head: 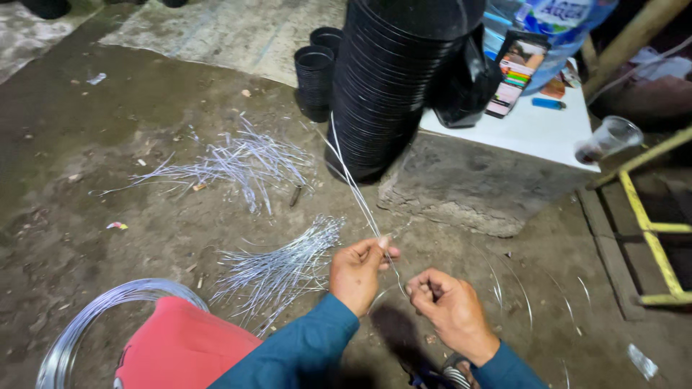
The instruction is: The person sits on the ground and repeatedly cuts short lengths of thin metal wire using pliers. After cutting, the person bends the wire ends into small loops and places the finished pieces on the floor.
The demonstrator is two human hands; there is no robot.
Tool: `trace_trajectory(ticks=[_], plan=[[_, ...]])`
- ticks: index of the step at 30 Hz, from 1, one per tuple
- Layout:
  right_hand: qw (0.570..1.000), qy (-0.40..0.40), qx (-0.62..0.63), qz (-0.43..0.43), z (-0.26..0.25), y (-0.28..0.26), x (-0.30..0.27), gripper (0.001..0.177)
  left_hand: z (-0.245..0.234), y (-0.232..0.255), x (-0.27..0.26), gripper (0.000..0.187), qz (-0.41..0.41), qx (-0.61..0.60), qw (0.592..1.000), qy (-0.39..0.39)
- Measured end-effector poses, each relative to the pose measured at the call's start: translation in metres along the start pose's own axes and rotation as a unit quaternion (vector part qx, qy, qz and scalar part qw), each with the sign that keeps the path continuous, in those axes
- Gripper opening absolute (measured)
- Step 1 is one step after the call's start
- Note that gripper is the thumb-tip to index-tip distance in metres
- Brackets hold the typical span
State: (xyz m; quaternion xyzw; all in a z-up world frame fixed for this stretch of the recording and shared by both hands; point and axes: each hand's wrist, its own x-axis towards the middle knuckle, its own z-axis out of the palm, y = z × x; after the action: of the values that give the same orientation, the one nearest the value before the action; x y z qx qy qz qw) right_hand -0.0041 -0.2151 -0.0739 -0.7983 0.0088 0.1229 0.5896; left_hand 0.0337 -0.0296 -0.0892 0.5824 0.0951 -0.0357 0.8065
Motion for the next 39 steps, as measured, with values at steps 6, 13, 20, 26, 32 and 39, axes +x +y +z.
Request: trace_trajectory(ticks=[6, 13, 20, 26, 32, 39], plan=[[0.993, -0.087, 0.057, 0.058, 0.014, 0.045, -0.005, 0.006, -0.032, 0.038, 0.041, 0.029, 0.057, -0.116, 0.987, 0.093], [0.985, -0.139, 0.09, 0.055, 0.038, 0.104, -0.005, 0.007, -0.048, 0.068, 0.052, 0.029, 0.122, -0.155, 0.966, 0.169], [0.976, -0.198, -0.07, 0.054, 0.048, 0.068, -0.014, 0.006, -0.044, 0.06, 0.047, 0.029, 0.139, -0.133, 0.966, 0.171], [0.988, 0.029, -0.15, -0.019, 0.02, -0.022, -0.005, 0.022, -0.021, 0.062, 0.015, 0.026, 0.2, 0.067, 0.971, 0.111], [0.977, 0.143, -0.048, -0.149, -0.002, -0.068, -0.008, 0.035, 0.008, 0.067, -0.034, 0.014, 0.29, 0.279, 0.915, -0.012], [0.982, 0.174, 0.063, -0.034, -0.004, -0.062, -0.006, 0.018, 0.02, 0.076, -0.053, 0.018, 0.331, 0.367, 0.866, -0.082]])
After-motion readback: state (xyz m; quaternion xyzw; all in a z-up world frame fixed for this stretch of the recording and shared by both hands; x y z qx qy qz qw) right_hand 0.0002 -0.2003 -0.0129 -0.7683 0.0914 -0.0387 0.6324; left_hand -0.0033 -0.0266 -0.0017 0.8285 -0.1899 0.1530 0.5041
